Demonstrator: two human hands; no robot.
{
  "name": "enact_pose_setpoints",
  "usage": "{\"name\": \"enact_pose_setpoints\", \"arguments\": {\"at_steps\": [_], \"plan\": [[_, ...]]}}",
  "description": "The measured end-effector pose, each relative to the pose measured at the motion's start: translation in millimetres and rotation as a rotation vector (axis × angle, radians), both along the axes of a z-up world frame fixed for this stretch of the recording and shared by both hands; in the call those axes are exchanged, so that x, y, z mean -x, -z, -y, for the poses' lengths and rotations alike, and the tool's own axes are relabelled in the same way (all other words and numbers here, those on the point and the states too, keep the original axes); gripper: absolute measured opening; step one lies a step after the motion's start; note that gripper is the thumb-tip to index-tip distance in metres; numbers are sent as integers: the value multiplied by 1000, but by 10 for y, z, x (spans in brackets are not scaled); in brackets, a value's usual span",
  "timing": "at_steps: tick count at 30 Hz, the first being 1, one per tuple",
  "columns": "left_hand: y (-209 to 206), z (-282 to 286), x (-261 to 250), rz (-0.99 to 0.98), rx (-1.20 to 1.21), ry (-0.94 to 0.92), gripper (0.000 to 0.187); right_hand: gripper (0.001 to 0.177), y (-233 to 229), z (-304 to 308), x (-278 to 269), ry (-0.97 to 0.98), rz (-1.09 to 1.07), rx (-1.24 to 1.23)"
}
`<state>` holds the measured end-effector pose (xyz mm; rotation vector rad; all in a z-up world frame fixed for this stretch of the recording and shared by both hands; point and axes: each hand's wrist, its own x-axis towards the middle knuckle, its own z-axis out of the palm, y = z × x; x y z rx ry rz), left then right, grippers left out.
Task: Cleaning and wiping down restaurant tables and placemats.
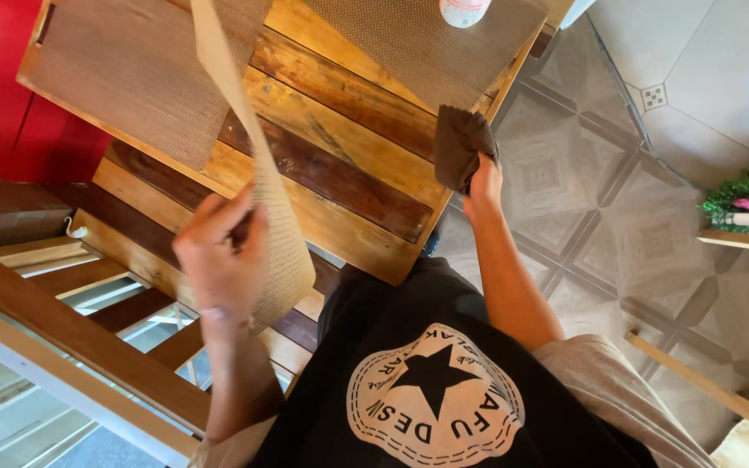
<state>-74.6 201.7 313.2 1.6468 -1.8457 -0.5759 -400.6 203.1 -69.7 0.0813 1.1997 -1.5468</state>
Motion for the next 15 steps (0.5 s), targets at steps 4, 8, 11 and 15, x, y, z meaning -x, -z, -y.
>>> {"name": "enact_pose_setpoints", "arguments": {"at_steps": [4, 8, 11, 15], "plan": [[625, 52, 566, 27, -32, 42, 20, 40, -219, 16, 23, 28, -26, 10], [2040, -83, 879, 428, -216, 182, 24, 46, -283, -41, 112, 76, -94, 73], [2760, -267, 909, 505, -294, 271, 24, 50, -60, -68, 180, 151, -173, 3], [2888, -366, 682, 420, -441, 431, 54, 48, 421, -131, 41, 70, -405, -61]]}}
